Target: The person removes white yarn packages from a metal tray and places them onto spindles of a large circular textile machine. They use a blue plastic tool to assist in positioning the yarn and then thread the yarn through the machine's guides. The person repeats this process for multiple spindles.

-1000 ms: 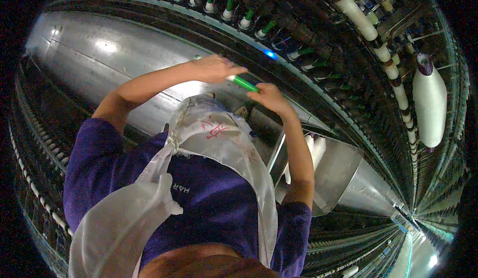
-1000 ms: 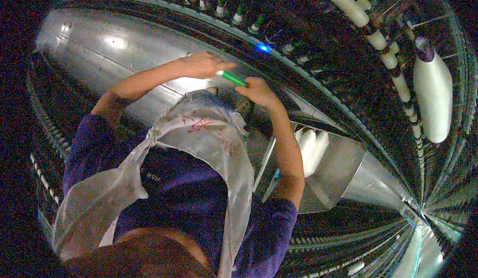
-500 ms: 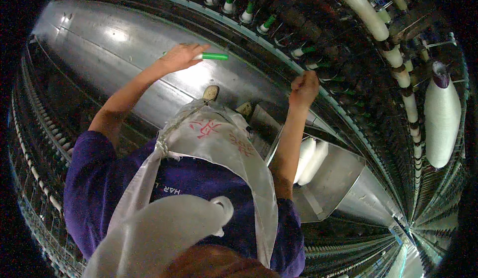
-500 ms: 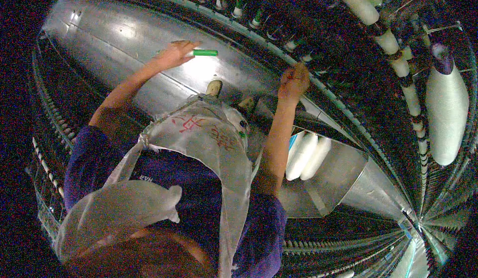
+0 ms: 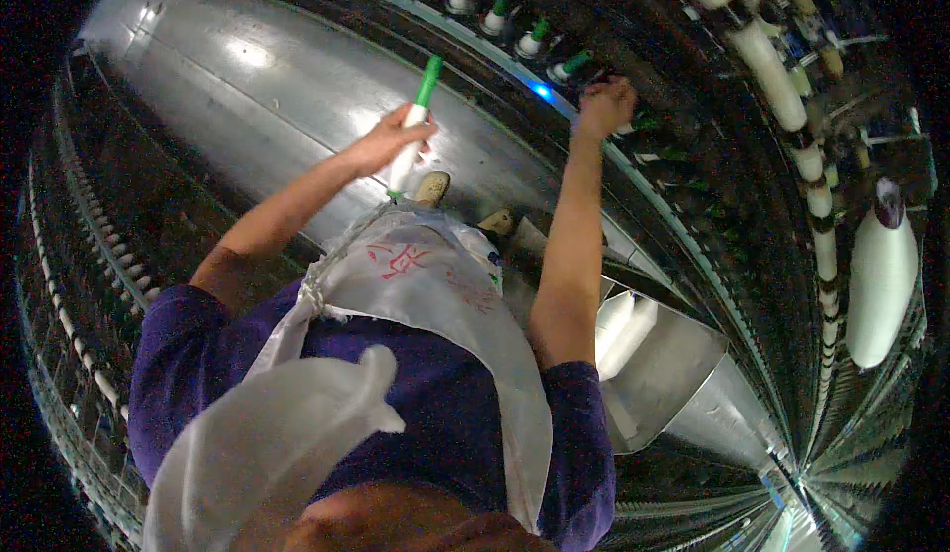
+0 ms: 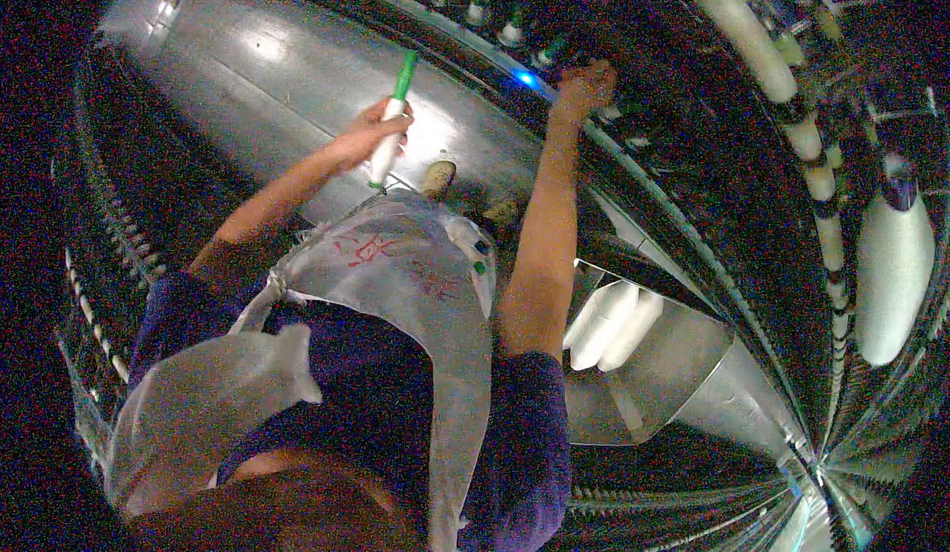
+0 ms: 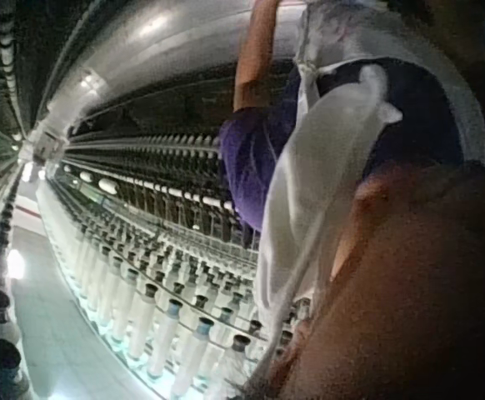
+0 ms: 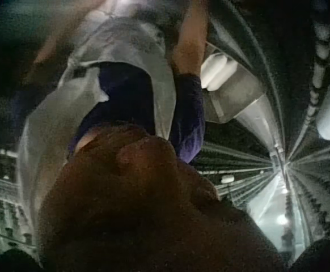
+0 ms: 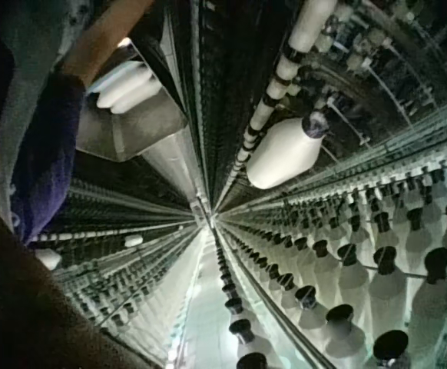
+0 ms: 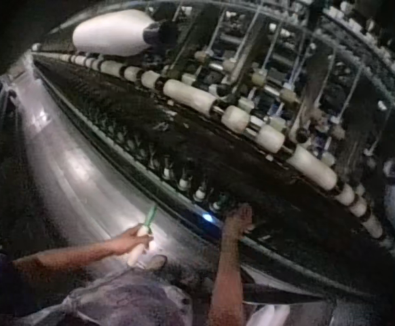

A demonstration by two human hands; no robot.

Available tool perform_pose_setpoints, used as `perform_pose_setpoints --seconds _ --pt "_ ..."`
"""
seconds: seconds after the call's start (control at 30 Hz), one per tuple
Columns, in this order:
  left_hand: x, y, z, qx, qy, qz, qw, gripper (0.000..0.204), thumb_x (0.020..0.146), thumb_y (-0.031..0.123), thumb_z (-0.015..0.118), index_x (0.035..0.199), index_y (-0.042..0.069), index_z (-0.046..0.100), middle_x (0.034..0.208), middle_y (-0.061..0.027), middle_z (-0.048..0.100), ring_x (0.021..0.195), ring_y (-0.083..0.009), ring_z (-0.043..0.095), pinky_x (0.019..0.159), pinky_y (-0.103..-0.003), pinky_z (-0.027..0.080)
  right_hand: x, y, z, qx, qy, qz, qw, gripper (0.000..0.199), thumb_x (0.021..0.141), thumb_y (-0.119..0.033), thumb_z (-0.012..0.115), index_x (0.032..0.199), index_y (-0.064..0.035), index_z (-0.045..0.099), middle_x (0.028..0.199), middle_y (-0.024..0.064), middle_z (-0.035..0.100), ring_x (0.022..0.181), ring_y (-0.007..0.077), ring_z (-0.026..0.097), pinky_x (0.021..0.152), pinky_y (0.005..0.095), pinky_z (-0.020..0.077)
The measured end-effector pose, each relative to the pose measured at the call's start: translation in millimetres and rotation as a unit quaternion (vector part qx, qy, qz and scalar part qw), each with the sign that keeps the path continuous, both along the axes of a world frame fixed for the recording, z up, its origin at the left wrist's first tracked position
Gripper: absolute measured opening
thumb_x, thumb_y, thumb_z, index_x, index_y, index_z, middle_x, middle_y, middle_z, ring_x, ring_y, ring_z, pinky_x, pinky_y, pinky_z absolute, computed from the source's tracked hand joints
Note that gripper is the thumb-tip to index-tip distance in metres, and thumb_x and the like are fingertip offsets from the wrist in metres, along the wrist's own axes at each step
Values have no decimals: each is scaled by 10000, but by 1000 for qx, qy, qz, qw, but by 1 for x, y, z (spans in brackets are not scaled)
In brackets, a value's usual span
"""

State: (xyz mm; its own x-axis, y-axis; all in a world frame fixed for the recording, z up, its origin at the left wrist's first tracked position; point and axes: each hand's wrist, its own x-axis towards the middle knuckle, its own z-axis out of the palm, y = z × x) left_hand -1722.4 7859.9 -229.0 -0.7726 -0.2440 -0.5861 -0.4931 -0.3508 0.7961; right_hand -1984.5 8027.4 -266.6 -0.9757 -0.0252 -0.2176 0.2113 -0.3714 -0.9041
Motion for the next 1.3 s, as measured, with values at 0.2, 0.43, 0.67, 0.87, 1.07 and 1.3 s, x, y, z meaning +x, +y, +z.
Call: perform_pose_setpoints --seconds 0.2,0.43,0.67,0.87,1.07,1.3 --pt "45 59 5 191 -26 -117 974 666 845 173 685 1384 121 297 874 -46 549 694 -127 577 611 -232 486 61 44 13 302 64 311 899 248 960 -258 468 1017 -33 556 652 98 589 534 171 545 505 316 442" --pt "36 41 7 265 12 -143 953 844 784 74 698 1461 123 195 836 -30 531 604 -78 517 492 -207 417 137 86 60 616 469 323 544 523 771 -137 663 1253 -61 473 1157 134 565 1041 332 528 904 442 427" --pt "-5 42 34 224 -27 -336 914 885 738 33 637 1450 10 112 590 -15 498 471 -93 480 405 -229 381 175 50 85 491 619 400 465 316 716 -90 584 1016 -12 526 907 124 561 841 280 568 765 403 467" --pt "-24 41 47 -346 212 -529 745 1010 699 21 611 1497 151 5 633 -119 549 515 -244 583 452 -332 473 154 58 73 477 403 583 521 350 726 -269 723 927 -17 586 732 122 631 647 243 634 575 331 518" --pt "-35 27 40 -565 278 -495 599 763 807 114 537 1479 215 190 796 -130 607 679 -297 638 565 -407 536 134 71 70 555 326 549 533 425 769 -338 688 1052 -27 626 910 201 666 810 354 655 729 456 520" --pt "-33 4 42 -564 279 -488 605 847 732 103 634 1467 166 218 855 -151 623 713 -328 632 593 -426 525 130 66 67 386 145 662 625 320 784 -275 702 917 7 627 724 122 610 739 195 599 684 329 480"
